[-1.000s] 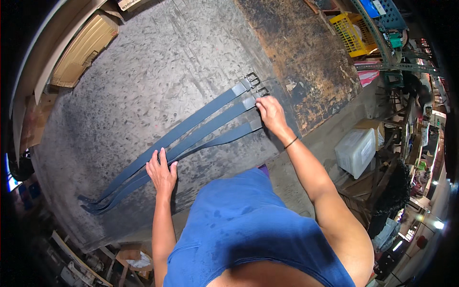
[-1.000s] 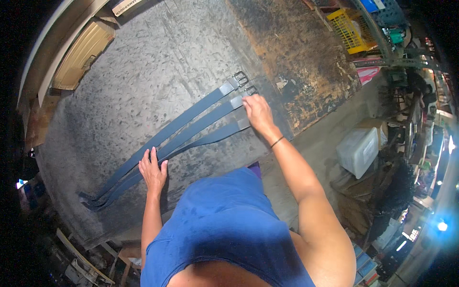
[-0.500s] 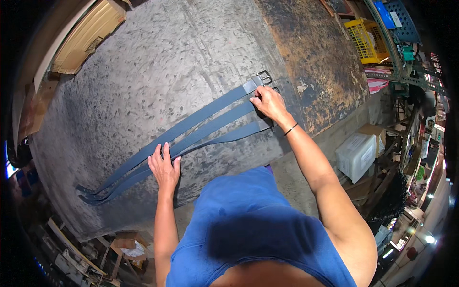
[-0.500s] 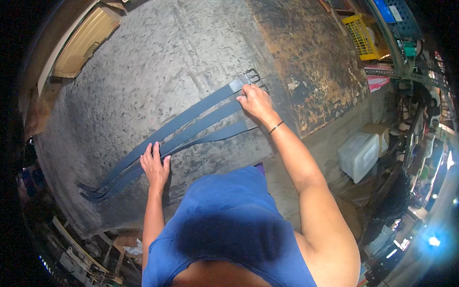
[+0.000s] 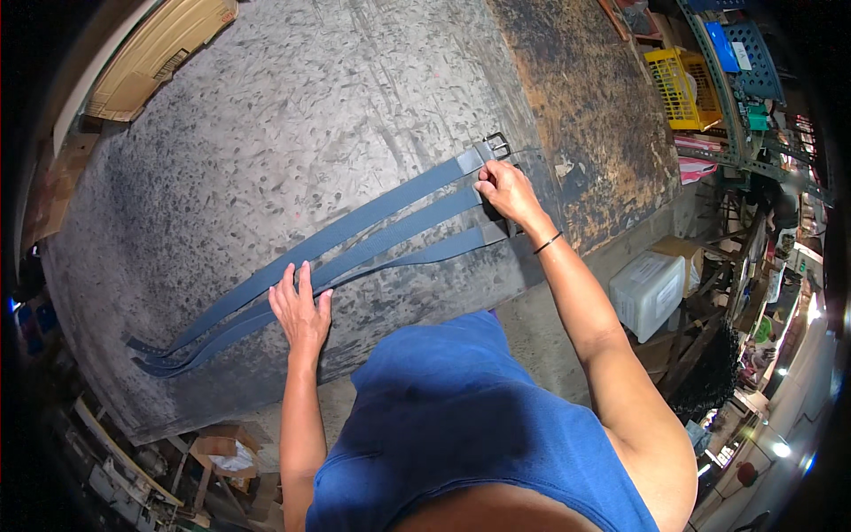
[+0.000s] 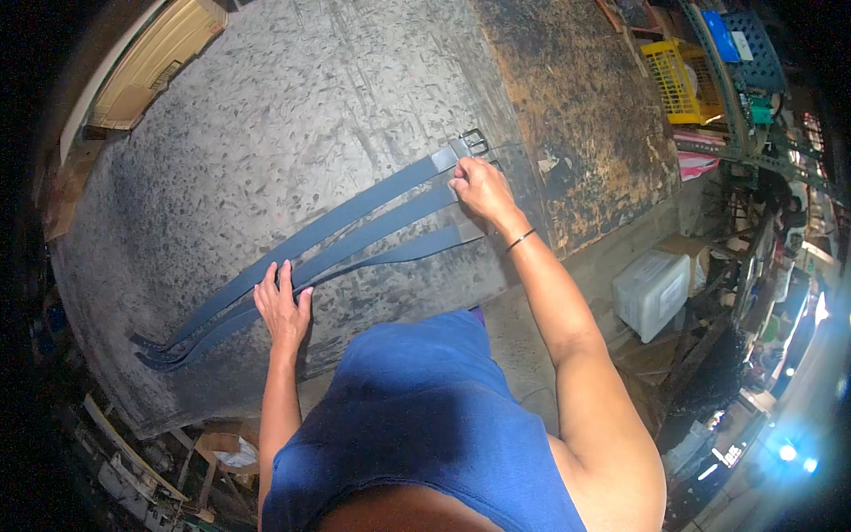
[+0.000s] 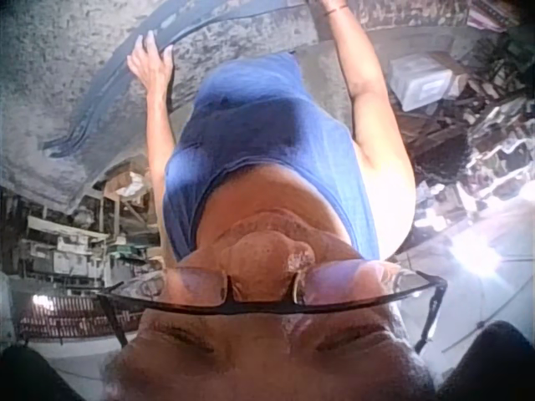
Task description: The person assembles leather belts by attaching belt buckles and hardware pieces by hand.
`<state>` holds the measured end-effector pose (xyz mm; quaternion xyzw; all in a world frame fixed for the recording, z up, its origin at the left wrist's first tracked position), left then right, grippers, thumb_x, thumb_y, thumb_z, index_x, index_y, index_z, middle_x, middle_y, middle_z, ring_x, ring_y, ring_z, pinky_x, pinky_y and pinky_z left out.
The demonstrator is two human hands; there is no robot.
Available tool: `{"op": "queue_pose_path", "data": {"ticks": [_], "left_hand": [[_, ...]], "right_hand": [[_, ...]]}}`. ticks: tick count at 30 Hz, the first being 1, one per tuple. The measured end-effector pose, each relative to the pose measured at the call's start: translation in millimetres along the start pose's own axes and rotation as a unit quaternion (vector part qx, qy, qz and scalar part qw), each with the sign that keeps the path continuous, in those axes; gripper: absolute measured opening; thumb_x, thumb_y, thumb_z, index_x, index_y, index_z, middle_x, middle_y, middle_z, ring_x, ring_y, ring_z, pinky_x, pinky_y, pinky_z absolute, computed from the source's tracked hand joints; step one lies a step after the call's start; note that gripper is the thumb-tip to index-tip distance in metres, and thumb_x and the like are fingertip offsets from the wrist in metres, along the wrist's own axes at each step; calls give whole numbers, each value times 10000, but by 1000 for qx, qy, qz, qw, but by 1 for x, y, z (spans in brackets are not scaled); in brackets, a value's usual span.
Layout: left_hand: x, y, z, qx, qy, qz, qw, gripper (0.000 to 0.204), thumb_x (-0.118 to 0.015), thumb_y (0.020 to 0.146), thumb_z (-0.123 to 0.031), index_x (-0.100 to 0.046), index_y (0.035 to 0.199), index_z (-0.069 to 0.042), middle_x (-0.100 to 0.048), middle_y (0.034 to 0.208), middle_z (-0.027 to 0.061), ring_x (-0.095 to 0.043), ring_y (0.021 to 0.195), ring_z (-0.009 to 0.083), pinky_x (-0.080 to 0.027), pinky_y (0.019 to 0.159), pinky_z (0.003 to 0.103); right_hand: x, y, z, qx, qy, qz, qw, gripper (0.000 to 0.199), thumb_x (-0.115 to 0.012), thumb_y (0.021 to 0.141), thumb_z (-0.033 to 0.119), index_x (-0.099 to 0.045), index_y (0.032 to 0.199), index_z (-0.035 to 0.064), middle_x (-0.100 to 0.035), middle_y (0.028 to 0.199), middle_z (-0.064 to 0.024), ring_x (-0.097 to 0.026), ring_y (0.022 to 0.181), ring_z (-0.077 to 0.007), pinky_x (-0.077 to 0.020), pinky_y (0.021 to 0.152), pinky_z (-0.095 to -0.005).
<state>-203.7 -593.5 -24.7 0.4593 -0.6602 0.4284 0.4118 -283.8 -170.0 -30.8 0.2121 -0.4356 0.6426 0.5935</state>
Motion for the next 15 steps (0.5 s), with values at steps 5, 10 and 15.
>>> {"op": "queue_pose_path", "data": {"ticks": [5, 10, 15], "left_hand": [[1, 0, 0, 6, -9, 6, 1000, 668, -697, 869, -280, -427, 1462, -131, -387, 1467, 177, -365, 1348, 360, -191, 1166, 562], [1, 0, 1, 5, -6, 8, 1000, 669, -693, 874, -277, -418, 1467, -133, -387, 1468, 176, -359, 1358, 352, -187, 1167, 560], [2, 1, -2, 9, -3, 16, 1000, 660, -686, 884, -280, -415, 1468, -135, -387, 1468, 178, -358, 1359, 352, -187, 1167, 561]], "right_hand": [[0, 2, -4, 8, 18, 0, 1000, 186, -685, 818, 182, -599, 899, 39, -642, 908, -185, -623, 914, -405, -491, 781, -487], [0, 1, 1, 4, 4, -2, 1000, 197, -683, 803, 186, -602, 914, 44, -644, 926, -192, -623, 921, -412, -496, 792, -487], [2, 0, 4, -18, -11, 9, 1000, 223, -691, 804, 194, -606, 952, 51, -640, 971, -194, -617, 944, -414, -498, 813, -484]]}}
Point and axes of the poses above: each hand's wrist, its own y-axis towards the middle knuckle, its own x-axis out of the back of the hand, z = x × y, the point moved 3 cm from there along y, towards the middle knuckle
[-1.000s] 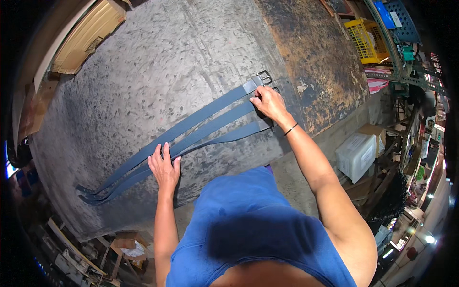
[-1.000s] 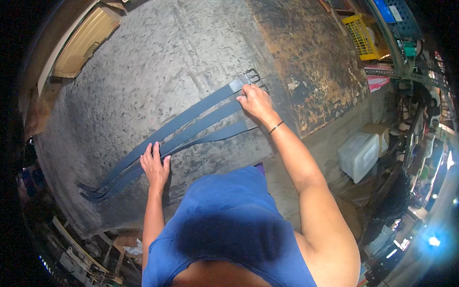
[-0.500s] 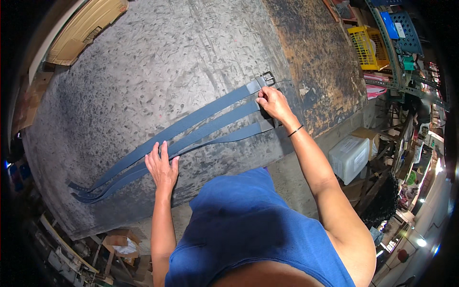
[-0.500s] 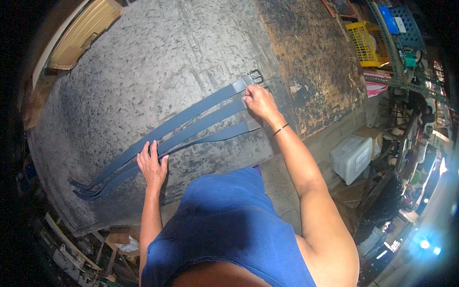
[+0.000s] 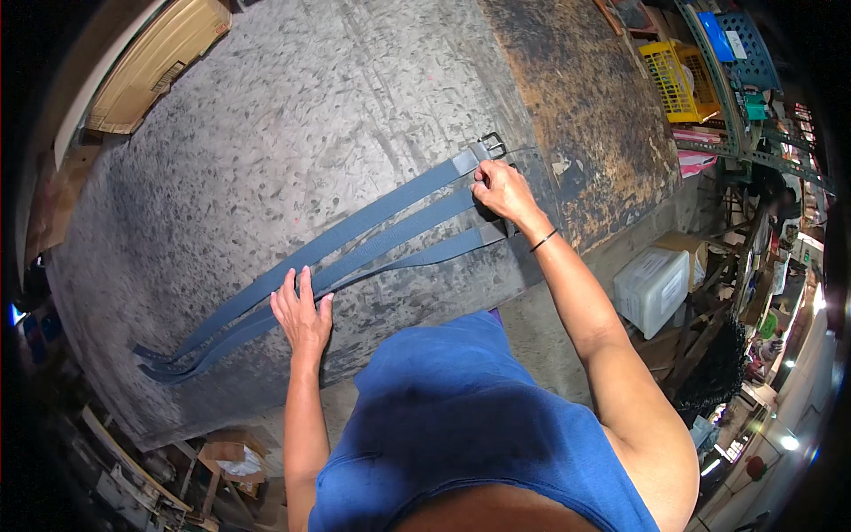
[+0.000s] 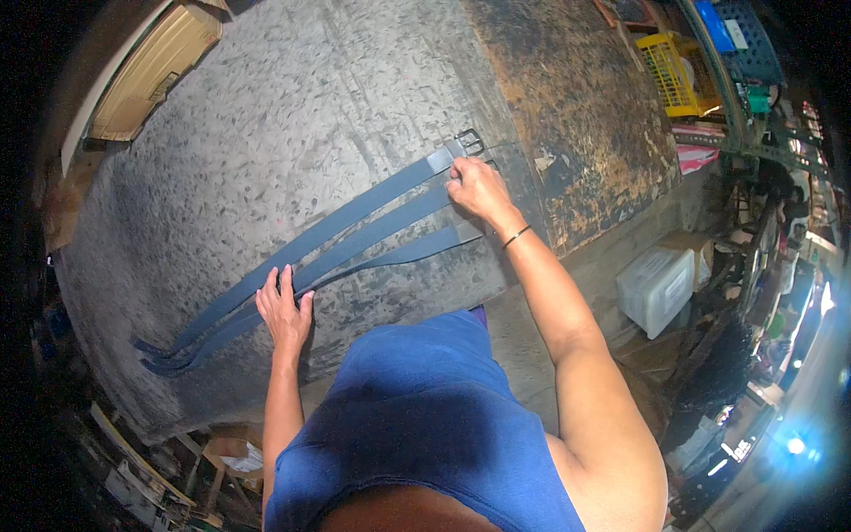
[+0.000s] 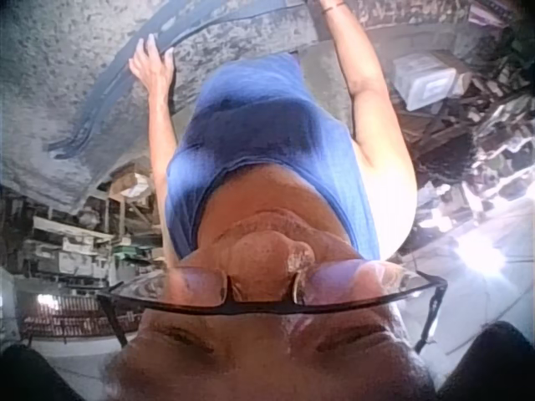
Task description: The person assembles leather belts by attaching belt buckles and hardware pieces by hand.
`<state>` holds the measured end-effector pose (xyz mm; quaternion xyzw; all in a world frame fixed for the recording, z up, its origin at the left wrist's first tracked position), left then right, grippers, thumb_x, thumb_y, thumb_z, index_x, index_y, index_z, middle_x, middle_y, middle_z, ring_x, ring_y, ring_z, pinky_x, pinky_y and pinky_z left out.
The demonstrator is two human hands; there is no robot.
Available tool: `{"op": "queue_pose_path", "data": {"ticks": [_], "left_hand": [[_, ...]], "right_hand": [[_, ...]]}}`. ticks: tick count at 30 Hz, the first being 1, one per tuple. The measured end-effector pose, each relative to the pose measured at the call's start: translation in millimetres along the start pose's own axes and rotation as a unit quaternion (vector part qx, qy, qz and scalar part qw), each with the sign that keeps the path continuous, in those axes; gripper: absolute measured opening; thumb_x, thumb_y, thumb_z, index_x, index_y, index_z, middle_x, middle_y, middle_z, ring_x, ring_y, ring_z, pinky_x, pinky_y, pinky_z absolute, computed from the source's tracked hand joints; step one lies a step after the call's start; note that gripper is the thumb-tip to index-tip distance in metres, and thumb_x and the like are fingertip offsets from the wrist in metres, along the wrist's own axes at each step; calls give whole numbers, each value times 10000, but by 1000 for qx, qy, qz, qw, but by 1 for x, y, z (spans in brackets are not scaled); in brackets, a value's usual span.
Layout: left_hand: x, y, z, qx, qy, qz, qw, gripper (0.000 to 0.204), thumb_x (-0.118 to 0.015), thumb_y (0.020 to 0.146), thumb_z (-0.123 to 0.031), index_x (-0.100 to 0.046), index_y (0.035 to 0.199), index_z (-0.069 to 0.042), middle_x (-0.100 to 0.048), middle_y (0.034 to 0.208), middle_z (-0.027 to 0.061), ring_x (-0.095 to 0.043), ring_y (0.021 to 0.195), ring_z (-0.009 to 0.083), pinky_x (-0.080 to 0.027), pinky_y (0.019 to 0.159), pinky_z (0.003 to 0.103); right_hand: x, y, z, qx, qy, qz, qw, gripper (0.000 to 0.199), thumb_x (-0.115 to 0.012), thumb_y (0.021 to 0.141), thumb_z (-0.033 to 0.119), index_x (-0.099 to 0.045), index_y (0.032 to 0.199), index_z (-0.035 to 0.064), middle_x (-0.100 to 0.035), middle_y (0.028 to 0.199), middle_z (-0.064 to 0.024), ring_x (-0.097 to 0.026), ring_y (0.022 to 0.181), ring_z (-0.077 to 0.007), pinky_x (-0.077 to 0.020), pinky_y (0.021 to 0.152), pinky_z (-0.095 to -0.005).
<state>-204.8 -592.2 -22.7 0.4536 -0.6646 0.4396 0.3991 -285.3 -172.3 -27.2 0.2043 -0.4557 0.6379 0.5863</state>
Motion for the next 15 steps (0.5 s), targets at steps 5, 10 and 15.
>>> {"op": "queue_pose_path", "data": {"ticks": [5, 10, 15], "left_hand": [[0, -1, 0, -14, 8, -12, 1000, 679, -698, 875, -300, -412, 1468, -132, -393, 1463, 184, -362, 1357, 355, -192, 1165, 563], [15, 0, -24, -27, 4, -38, 999, 657, -738, 835, -317, -492, 1403, -94, -423, 1438, 198, -392, 1331, 368, -243, 1142, 542], [35, 20, -79, -107, -212, -124, 963, 373, -733, 844, -191, -644, 1167, -28, -595, 1231, 177, -584, 1099, 352, -464, 955, 421]], "right_hand": [[7, -7, -5, 27, 24, -4, 999, 262, -742, 792, 221, -622, 970, 70, -618, 974, -164, -600, 988, -382, -477, 862, -474], [19, -23, -5, 119, -114, -82, 983, 378, -802, 741, 270, -604, 1030, 127, -584, 908, -108, -579, 982, -311, -393, 906, -485], [24, -25, -2, 58, -66, 30, 996, 350, -791, 777, 261, -608, 1038, 116, -616, 894, -47, -603, 903, -257, -422, 854, -440]]}}
Point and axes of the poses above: each hand's wrist, its own y-axis towards the middle knuckle, its own x-axis out of the back of the hand, z = x × y, the point moved 3 cm from there along y, towards the middle knuckle
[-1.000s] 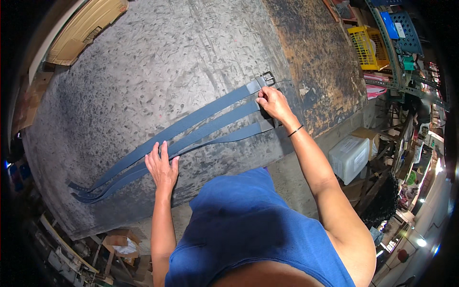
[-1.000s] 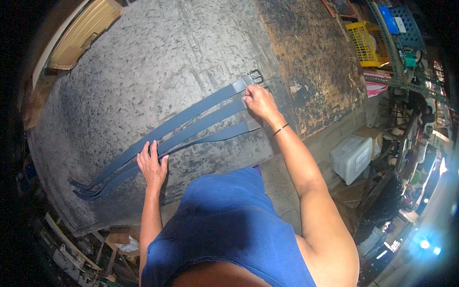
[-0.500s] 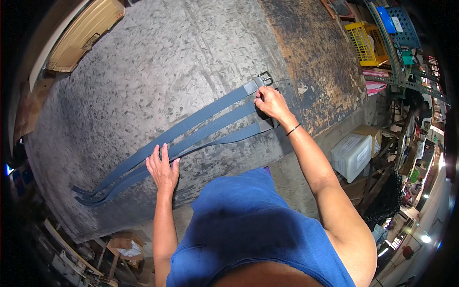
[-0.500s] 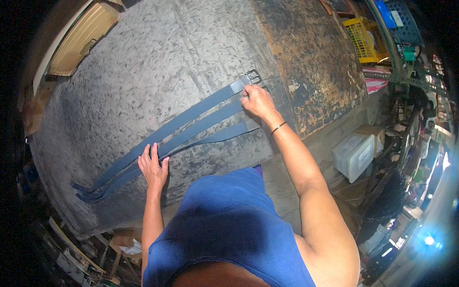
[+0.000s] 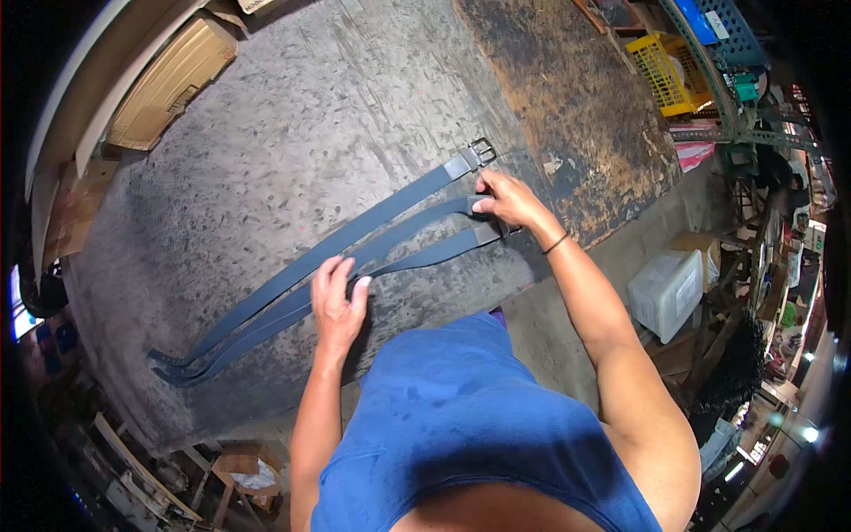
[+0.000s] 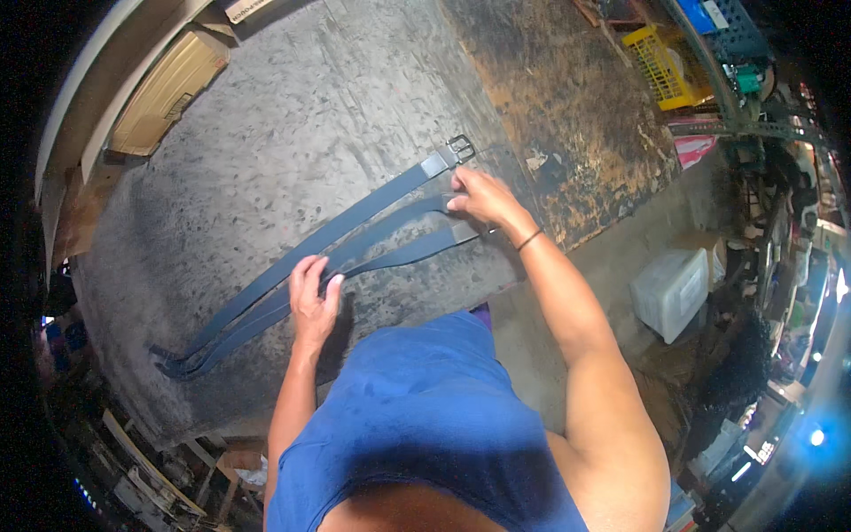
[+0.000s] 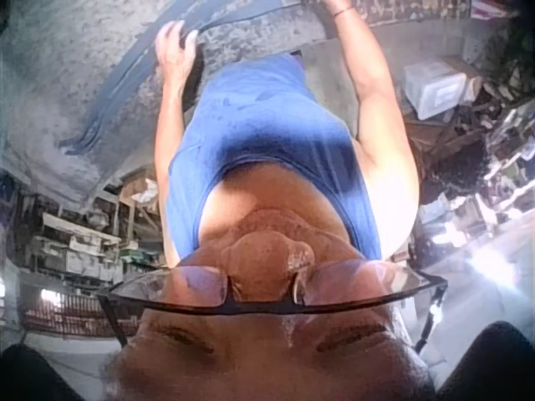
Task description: The person assembles leather belts by attaching belt buckles and hardware pieces by hand.
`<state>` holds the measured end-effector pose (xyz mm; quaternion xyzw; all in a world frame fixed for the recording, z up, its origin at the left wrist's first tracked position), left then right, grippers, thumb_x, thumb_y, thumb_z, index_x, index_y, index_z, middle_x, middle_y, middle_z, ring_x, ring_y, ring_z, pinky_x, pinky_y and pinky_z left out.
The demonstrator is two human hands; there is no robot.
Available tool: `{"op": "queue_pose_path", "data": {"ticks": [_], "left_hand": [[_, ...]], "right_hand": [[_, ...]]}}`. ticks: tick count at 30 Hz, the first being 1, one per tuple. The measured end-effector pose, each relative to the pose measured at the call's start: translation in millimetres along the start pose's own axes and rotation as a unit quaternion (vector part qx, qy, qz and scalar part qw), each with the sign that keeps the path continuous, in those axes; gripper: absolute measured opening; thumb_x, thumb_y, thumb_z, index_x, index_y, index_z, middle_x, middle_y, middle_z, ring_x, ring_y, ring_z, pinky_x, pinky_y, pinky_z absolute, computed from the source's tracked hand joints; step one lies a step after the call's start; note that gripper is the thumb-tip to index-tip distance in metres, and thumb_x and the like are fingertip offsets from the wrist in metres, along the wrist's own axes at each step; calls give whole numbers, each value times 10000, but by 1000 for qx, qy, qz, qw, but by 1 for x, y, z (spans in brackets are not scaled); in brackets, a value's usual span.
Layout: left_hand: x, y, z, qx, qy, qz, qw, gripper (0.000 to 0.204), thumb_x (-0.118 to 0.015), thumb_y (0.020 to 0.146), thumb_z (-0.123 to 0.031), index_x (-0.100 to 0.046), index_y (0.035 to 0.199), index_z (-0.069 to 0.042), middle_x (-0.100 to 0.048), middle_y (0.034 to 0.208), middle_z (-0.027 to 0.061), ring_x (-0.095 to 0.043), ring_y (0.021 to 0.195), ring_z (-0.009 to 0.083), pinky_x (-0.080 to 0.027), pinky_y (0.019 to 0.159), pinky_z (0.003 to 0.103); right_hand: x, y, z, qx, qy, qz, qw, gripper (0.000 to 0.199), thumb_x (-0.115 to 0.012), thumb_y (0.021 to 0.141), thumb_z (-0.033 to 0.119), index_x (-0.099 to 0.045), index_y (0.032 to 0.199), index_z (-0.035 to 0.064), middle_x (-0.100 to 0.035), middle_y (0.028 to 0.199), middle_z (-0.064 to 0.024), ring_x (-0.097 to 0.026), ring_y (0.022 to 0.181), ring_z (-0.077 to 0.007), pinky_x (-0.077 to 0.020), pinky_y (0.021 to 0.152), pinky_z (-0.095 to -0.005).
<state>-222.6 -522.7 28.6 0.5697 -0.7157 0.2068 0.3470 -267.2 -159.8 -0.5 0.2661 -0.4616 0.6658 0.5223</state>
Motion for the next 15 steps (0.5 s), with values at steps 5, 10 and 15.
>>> {"op": "queue_pose_path", "data": {"ticks": [5, 10, 15], "left_hand": [[-36, -1, -55, 160, -302, 152, 928, 378, -694, 919, -220, -624, 1230, -17, -659, 1165, 143, -649, 982, 199, -521, 851, 320], [-43, 2, -92, 153, -518, 92, 837, 395, -576, 1004, -234, -521, 1327, -13, -601, 1155, 22, -552, 1035, 96, -454, 905, 265], [-20, -15, -75, 192, -615, -7, 765, 350, -506, 1033, -230, -525, 1330, -47, -598, 1222, 30, -556, 1074, 113, -446, 925, 285]], "right_hand": [[8, -36, 70, -51, 488, 44, 870, 237, -681, 924, 185, -648, 1086, 16, -655, 948, -5, -583, 855, -78, -483, 748, -253], [-18, -81, 139, 14, 578, -48, 814, 253, -641, 964, 173, -607, 1159, 16, -638, 1038, -14, -575, 922, -85, -488, 805, -252], [-16, -101, 172, 88, 622, 14, 778, 323, -598, 978, 124, -591, 1272, -10, -646, 1154, -51, -585, 1024, -101, -473, 897, -249]]}}
Point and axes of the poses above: each hand's wrist, its own y-axis towards the middle knuckle, its own x-axis out of the back of the hand, z = x × y, the point moved 3 cm from there along y, towards the middle knuckle
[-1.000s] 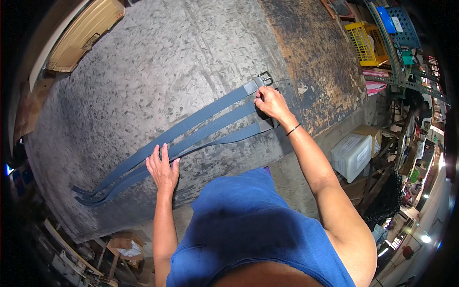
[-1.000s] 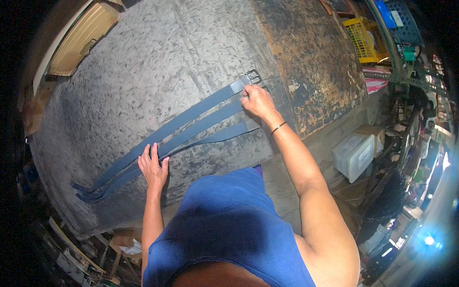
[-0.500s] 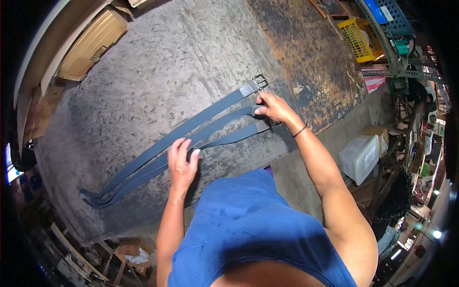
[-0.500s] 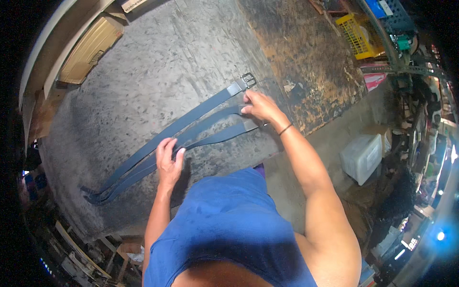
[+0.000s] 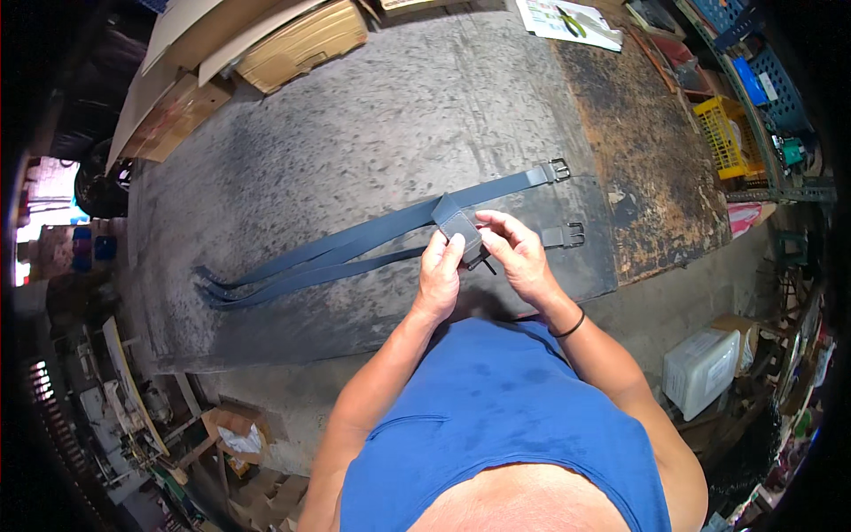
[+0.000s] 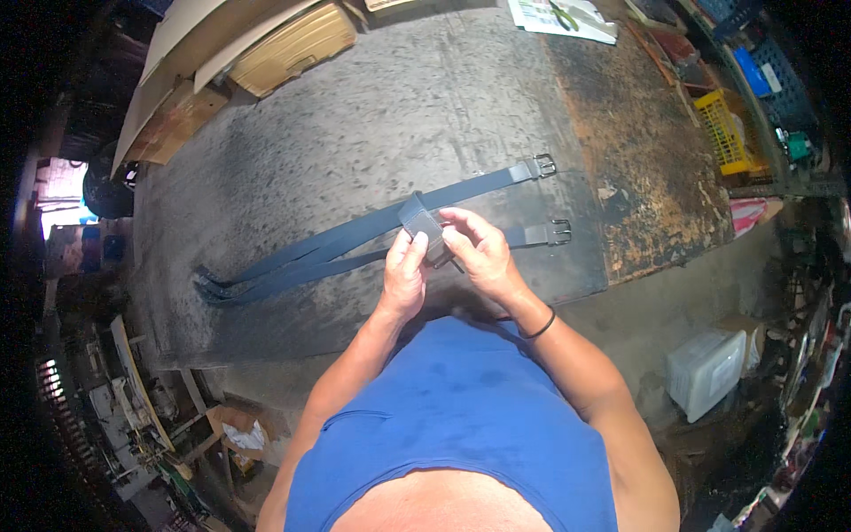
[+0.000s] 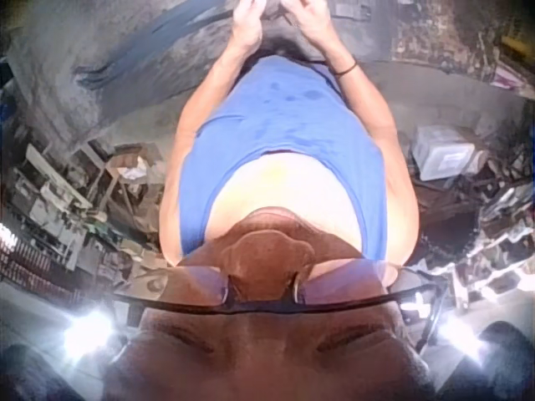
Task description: The person assembles leather belts by attaching belt buckles and hardware pieces by hand.
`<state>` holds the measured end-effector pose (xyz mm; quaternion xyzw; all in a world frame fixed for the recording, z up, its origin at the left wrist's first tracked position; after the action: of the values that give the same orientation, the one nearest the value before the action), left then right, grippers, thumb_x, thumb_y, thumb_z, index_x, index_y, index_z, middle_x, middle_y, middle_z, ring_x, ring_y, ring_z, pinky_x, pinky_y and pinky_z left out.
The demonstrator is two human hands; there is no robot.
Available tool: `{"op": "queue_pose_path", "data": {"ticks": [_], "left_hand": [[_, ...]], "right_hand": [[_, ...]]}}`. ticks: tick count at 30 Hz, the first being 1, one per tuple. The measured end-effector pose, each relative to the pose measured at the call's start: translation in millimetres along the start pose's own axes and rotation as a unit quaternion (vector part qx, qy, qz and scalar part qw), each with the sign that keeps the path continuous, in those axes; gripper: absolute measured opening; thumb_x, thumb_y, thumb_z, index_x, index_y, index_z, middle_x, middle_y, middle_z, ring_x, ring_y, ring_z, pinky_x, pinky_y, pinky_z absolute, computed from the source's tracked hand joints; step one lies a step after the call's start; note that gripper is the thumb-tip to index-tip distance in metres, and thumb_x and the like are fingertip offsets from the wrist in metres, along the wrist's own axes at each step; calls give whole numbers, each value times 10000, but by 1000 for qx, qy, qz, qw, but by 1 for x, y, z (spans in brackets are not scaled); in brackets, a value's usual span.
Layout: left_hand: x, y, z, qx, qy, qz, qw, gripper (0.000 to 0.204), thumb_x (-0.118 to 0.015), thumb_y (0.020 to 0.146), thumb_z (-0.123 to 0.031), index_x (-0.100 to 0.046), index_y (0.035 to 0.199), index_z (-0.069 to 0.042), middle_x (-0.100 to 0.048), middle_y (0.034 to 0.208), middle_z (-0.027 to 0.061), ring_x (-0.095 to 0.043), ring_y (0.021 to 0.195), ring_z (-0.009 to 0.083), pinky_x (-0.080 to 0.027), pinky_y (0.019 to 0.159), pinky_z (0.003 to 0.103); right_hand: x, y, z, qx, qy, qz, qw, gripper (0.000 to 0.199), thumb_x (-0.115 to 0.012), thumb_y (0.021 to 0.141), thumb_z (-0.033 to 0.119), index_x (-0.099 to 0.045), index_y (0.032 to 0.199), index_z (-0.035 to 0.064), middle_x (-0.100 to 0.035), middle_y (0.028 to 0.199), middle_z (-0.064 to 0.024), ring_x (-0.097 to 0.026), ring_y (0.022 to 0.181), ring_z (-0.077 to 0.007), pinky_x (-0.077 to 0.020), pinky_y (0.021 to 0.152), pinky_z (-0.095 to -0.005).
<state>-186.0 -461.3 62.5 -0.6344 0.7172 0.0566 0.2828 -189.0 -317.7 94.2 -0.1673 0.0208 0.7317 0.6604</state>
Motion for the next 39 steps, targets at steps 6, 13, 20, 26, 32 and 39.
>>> {"op": "queue_pose_path", "data": {"ticks": [6, 13, 20, 26, 32, 39], "left_hand": [[12, -14, -8, -13, 41, -15, 999, 275, -530, 1023, -215, -571, 1229, -38, -622, 1103, -9, -546, 958, 70, -454, 860, 248], [26, -14, 1, -46, 178, 16, 983, 233, -515, 1021, -177, -580, 1178, -18, -630, 1024, -2, -540, 896, 61, -460, 817, 238], [6, -12, -9, 0, 109, 69, 992, 234, -496, 1024, -164, -561, 1192, -15, -652, 1001, 52, -624, 837, 101, -560, 693, 280], [3, -8, -14, 37, 100, 48, 993, 233, -484, 1029, -175, -566, 1196, -34, -657, 1022, 46, -626, 831, 95, -571, 660, 273], [13, -6, -14, 38, 101, 51, 993, 238, -481, 1030, -187, -572, 1196, -43, -662, 1026, 43, -631, 836, 94, -566, 657, 266], [13, -5, -14, 51, 131, 34, 989, 283, -472, 1035, -221, -565, 1234, -43, -677, 1046, 51, -645, 853, 99, -545, 659, 248]], "right_hand": [[-6, 3, 1, -32, -66, 23, 997, 235, -600, 967, 103, -657, 1164, -13, -657, 1016, -12, -568, 913, -68, -469, 813, -233], [1, 5, -15, -33, -122, 30, 992, 207, -588, 970, 158, -671, 1068, -5, -638, 847, 14, -561, 782, -65, -480, 695, -249], [8, 9, -8, -34, -136, 43, 989, 200, -597, 991, 213, -637, 958, 19, -596, 800, 14, -521, 729, -62, -453, 677, -232], [12, 17, -11, -47, -132, 68, 988, 226, -583, 1004, 246, -618, 935, 34, -572, 756, 19, -526, 682, -69, -458, 639, -245], [6, 18, -12, -70, -90, 62, 992, 224, -565, 1003, 248, -626, 963, 36, -596, 791, 15, -537, 700, -70, -474, 658, -244], [8, 17, -16, -13, -97, -2, 995, 189, -584, 982, 139, -649, 1099, 6, -658, 907, -37, -634, 820, -126, -522, 721, -279]]}}
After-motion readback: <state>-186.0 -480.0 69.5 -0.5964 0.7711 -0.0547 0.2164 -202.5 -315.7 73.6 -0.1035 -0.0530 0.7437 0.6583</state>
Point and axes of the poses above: each hand's wrist, its own y-axis towards the middle knuckle, its own x-axis out of the back of the hand, z = x × y, the point moved 3 cm from there along y, towards the middle knuckle
